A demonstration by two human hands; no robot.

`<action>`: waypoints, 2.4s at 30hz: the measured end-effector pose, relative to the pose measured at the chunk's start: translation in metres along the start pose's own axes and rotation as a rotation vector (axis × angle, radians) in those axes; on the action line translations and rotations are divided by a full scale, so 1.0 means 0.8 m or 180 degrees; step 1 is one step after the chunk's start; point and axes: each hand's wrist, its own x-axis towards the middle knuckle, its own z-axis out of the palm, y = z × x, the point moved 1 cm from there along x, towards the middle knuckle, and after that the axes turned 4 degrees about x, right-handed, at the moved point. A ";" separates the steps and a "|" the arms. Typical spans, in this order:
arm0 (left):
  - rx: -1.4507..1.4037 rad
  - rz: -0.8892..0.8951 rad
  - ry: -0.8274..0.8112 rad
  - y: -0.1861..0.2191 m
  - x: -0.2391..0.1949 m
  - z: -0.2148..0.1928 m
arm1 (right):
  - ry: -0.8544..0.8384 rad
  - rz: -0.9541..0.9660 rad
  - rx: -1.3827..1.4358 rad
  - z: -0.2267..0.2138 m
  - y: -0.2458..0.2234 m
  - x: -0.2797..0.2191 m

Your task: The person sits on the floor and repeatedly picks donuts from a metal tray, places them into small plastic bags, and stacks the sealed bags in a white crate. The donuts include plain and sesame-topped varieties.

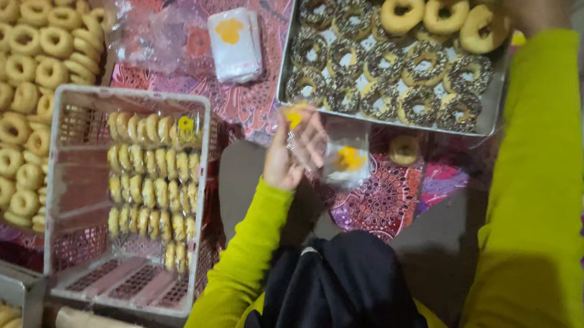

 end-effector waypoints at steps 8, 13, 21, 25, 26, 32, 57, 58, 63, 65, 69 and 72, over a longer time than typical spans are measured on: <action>-0.0325 -0.0205 -0.0404 -0.029 0.023 0.055 | -0.0725 0.1875 0.6339 -0.019 -0.366 -0.378; 0.0862 0.0104 -0.0978 -0.062 -0.026 0.072 | -0.0628 0.2262 0.6245 0.039 -0.384 -0.469; 0.0553 -0.0178 -0.0786 -0.093 -0.069 0.087 | -0.0250 0.1464 0.5054 -0.031 -0.437 -0.454; 0.0472 -0.0535 -0.0432 -0.101 -0.087 0.089 | 0.0568 -0.0541 0.2156 -0.073 -0.453 -0.436; 0.0549 -0.0649 -0.0266 -0.103 -0.095 0.084 | 0.0573 -0.1206 0.0937 -0.086 -0.455 -0.430; 0.2801 0.1288 -0.0835 -0.084 -0.130 0.075 | -0.0794 0.0541 0.1088 -0.135 -0.471 -0.412; 0.3610 0.2508 0.0567 -0.071 -0.182 -0.006 | -0.1065 0.1783 0.5494 0.059 -0.457 -0.490; 0.3769 0.2514 0.0834 -0.056 -0.179 -0.030 | -0.0980 0.2279 0.5348 0.077 -0.452 -0.479; 0.3936 0.1790 0.1819 0.001 -0.216 -0.136 | -0.1530 0.0943 0.3438 0.160 -0.468 -0.479; 0.3740 0.1343 0.1874 -0.017 -0.232 -0.165 | -0.1704 0.1563 0.3853 0.191 -0.473 -0.512; 0.3179 0.0369 0.1170 -0.067 -0.225 -0.190 | -0.2139 0.2799 0.4888 0.217 -0.412 -0.559; 0.3006 0.0543 0.0088 -0.104 -0.153 -0.163 | -0.0361 0.2879 0.5033 0.200 -0.281 -0.508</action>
